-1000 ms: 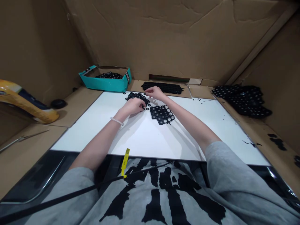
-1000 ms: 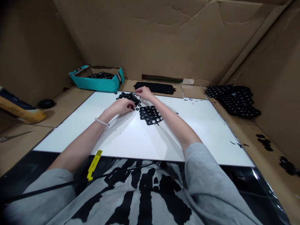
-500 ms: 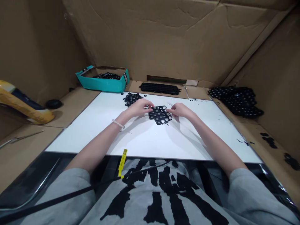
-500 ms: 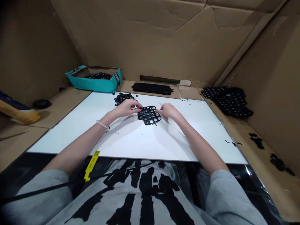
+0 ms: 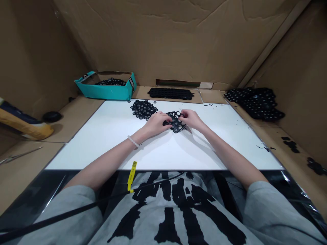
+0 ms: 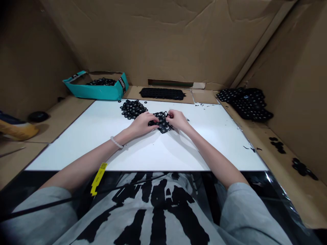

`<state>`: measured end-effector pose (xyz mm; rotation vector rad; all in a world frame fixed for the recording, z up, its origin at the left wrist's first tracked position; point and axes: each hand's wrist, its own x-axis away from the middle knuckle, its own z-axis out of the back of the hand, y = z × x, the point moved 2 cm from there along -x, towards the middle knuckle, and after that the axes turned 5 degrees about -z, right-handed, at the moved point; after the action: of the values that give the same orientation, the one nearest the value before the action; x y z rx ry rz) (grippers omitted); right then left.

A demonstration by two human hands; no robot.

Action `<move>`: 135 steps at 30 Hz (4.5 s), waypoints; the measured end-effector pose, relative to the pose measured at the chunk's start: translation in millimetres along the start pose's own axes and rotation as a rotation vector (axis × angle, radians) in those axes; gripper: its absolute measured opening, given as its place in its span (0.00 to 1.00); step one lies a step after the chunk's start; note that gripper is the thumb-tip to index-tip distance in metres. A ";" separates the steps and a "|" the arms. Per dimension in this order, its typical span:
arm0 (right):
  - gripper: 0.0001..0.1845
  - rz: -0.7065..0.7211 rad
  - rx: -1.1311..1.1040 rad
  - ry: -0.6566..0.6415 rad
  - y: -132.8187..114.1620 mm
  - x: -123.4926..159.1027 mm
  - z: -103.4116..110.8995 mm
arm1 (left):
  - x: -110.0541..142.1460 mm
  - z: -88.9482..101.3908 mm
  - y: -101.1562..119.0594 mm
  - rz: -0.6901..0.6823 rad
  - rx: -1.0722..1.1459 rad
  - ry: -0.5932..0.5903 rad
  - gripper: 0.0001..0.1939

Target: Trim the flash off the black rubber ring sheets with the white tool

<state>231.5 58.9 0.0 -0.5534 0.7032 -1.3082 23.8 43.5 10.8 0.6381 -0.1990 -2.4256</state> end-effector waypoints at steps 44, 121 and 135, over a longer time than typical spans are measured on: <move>0.20 -0.152 -0.824 -0.258 -17.2 19.4 -31.1 | -1.1 -0.8 -11.4 0.280 0.298 0.088 0.15; 0.18 -0.147 -0.715 -0.087 6.0 12.1 -46.5 | 9.9 33.9 -81.6 0.542 0.054 0.528 0.08; 0.30 -0.182 -0.828 -0.108 -11.9 17.7 -38.1 | -1.5 8.6 -17.0 0.132 0.016 0.088 0.16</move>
<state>197.5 40.1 -20.0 -1.3687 1.1226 -1.1031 11.6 57.9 14.0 0.7147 -0.2178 -2.2662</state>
